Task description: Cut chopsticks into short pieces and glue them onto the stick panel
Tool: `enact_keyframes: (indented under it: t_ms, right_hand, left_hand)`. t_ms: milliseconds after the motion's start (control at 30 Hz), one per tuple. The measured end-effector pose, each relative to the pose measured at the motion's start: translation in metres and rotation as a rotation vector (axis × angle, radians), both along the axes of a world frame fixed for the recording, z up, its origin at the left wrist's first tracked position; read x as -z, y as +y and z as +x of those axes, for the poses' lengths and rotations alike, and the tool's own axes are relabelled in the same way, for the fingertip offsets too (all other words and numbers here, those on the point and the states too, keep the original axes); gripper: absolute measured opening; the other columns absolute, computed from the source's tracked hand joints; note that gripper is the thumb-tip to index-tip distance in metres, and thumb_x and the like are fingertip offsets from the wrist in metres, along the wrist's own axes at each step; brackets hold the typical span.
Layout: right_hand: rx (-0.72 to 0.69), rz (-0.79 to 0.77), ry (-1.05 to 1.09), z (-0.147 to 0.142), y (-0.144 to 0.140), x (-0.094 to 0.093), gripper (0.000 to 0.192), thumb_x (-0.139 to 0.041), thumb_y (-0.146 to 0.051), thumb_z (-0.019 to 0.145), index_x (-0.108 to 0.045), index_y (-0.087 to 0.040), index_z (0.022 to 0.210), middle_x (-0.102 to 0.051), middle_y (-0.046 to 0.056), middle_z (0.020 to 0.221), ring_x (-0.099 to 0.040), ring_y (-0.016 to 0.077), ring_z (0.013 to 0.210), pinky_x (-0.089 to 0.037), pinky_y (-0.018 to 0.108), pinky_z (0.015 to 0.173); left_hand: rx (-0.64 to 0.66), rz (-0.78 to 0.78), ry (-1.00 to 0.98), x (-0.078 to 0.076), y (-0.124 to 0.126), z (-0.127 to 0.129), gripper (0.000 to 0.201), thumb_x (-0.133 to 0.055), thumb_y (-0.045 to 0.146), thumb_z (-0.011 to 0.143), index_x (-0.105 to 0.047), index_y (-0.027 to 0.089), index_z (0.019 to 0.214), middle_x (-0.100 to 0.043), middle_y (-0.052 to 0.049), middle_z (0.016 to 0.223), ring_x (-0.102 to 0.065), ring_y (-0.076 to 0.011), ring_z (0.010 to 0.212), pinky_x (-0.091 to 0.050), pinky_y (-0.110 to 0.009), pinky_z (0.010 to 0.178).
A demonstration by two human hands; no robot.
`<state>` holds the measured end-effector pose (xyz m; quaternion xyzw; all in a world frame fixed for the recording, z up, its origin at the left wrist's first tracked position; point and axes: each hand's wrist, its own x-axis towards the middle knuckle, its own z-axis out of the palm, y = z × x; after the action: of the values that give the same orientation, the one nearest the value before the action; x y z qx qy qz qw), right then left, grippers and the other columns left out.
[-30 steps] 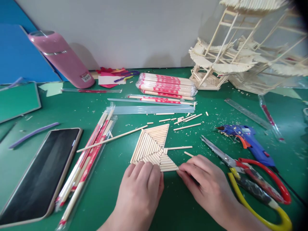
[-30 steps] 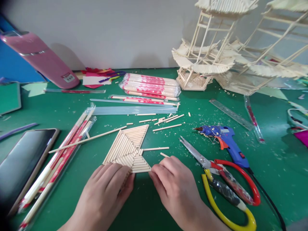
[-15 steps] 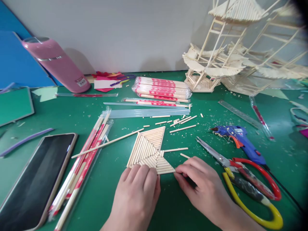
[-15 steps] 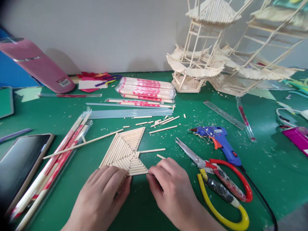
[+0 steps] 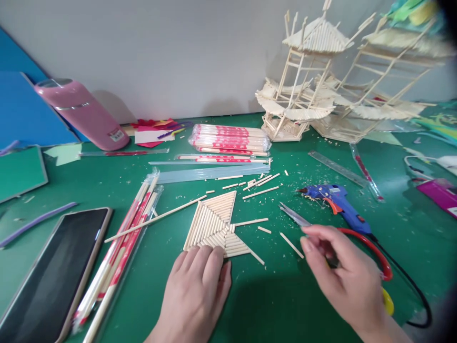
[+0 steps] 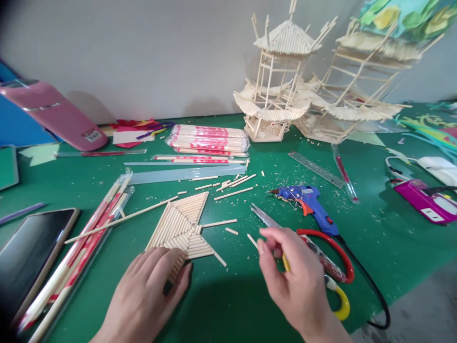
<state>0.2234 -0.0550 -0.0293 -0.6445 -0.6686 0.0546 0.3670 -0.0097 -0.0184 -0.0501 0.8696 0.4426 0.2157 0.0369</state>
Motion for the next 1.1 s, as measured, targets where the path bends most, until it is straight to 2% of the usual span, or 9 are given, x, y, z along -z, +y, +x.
enact_keyframes:
  t_ms: [133,267,333,467,633,933,1100]
  right_hand:
    - [0.255,-0.045,-0.013,0.033,-0.014,0.005,0.014,-0.054,-0.032,0.080,-0.055,-0.022,0.090,-0.057,0.000,0.073,-0.054,0.0110,0.061,-0.044,0.022,0.058]
    - [0.406,-0.143,-0.051,0.065,-0.034,0.015,0.029,-0.053,-0.044,0.076,-0.054,-0.023,0.095,-0.058,0.002,0.084,-0.057,0.0170,0.072,-0.047,0.029,0.064]
    - [0.434,-0.178,-0.062,0.074,-0.043,0.020,0.034,-0.052,-0.047,0.075,-0.053,-0.023,0.099,-0.058,0.004,0.090,-0.057,0.0196,0.078,-0.048,0.030,0.062]
    - [0.410,-0.140,-0.113,0.077,-0.054,0.028,0.035,-0.050,-0.046,0.076,-0.052,-0.022,0.101,-0.057,0.006,0.096,-0.055,0.0215,0.084,-0.045,0.024,0.046]
    - [0.307,-0.005,-0.130,0.078,-0.053,0.038,0.026,-0.047,-0.038,0.081,-0.053,-0.018,0.097,-0.058,0.007,0.091,-0.056,0.0205,0.082,-0.046,0.033,0.071]
    - [0.264,0.054,-0.152,0.076,-0.050,0.041,0.019,-0.048,-0.031,0.082,-0.053,-0.018,0.095,-0.059,0.007,0.087,-0.057,0.0198,0.077,-0.048,0.033,0.067]
    - [0.257,0.180,-0.226,0.069,-0.052,0.031,0.024,-0.050,-0.030,0.081,-0.050,-0.015,0.100,-0.057,0.011,0.089,-0.055,0.0241,0.083,-0.046,0.040,0.072]
  left_hand:
    - [-0.016,0.021,-0.005,-0.005,-0.004,-0.001,0.014,-0.052,0.025,0.079,-0.047,0.017,0.090,-0.053,-0.004,0.073,-0.050,-0.0200,0.065,-0.039,-0.034,0.059]
    - [-0.044,0.021,-0.008,-0.009,-0.007,-0.001,0.020,-0.052,0.025,0.076,-0.045,0.016,0.093,-0.052,-0.006,0.078,-0.049,-0.0222,0.071,-0.039,-0.036,0.061]
    - [-0.044,0.020,-0.046,-0.009,-0.007,-0.002,0.018,-0.049,0.023,0.077,-0.044,0.016,0.093,-0.051,-0.006,0.078,-0.049,-0.0221,0.072,-0.039,-0.036,0.061]
    - [-0.092,-0.007,-0.152,-0.008,-0.005,-0.004,0.007,-0.039,0.016,0.082,-0.043,0.017,0.087,-0.051,-0.004,0.074,-0.048,-0.0192,0.069,-0.039,-0.033,0.061]
    - [-0.140,0.003,-0.199,-0.005,-0.001,-0.004,0.013,-0.033,0.014,0.084,-0.045,0.018,0.080,-0.051,-0.003,0.071,-0.048,-0.0179,0.067,-0.041,-0.031,0.060]
    - [-0.159,0.016,-0.208,-0.007,0.003,-0.002,0.015,-0.035,0.020,0.086,-0.049,0.017,0.081,-0.054,-0.004,0.072,-0.051,-0.0181,0.069,-0.042,-0.032,0.063]
    - [-0.155,0.030,-0.235,-0.007,0.002,-0.004,0.014,-0.037,0.020,0.086,-0.051,0.017,0.085,-0.055,-0.004,0.075,-0.053,-0.0185,0.072,-0.043,-0.031,0.064]
